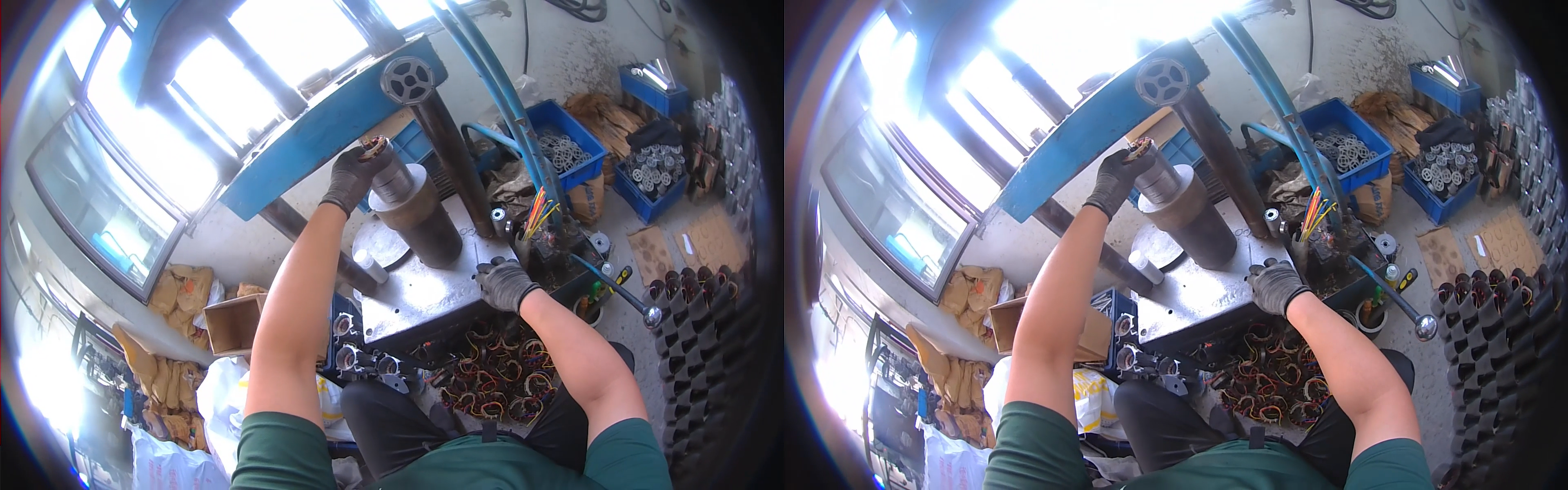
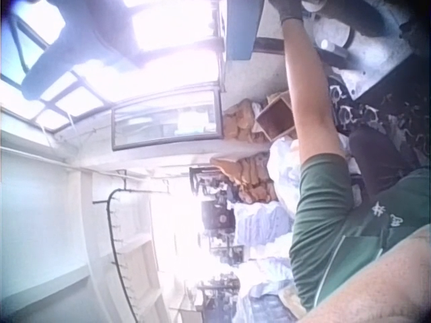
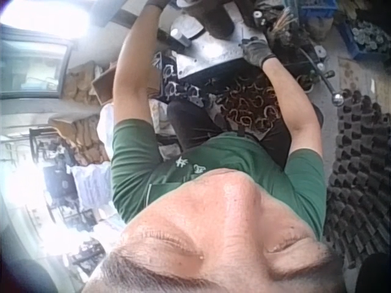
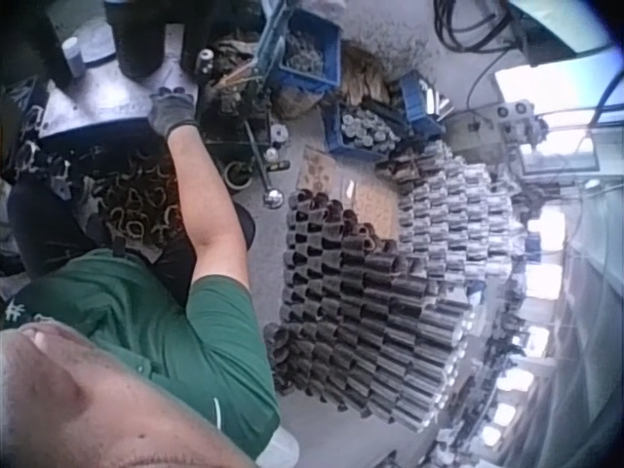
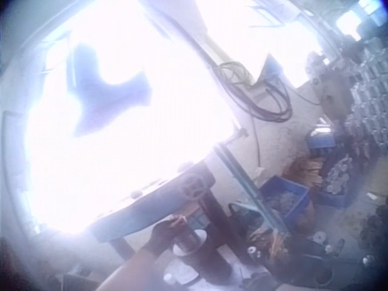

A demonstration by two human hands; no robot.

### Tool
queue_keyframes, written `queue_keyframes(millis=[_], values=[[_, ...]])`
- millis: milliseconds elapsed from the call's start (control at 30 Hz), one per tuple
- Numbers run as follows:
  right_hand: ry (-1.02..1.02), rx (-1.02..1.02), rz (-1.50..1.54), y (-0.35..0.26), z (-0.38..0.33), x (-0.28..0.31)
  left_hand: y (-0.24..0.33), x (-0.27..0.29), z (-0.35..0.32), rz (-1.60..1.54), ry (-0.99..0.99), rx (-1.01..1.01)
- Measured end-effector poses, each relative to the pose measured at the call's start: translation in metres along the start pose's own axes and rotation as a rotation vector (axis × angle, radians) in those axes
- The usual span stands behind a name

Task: Operating a press machine and adjusting wiring on motor stators in an industrial setting.

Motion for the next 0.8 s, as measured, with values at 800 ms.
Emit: queue_keyframes(millis=[800], values=[[-0.012, 0.104, 0.323, -0.056, -0.039, 0.091, -0.235, 0.024, -0.516, -0.279, 0.311, 0.303]])
Point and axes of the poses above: each hand's wrist, its own z-axis towards the middle knuckle, its own x-axis out of the back of the hand, y = z × x, the point moved 6 cm from there along z, towards the middle knuckle, and after that the axes turned 2 degrees about -y, right-handed, at the moved point
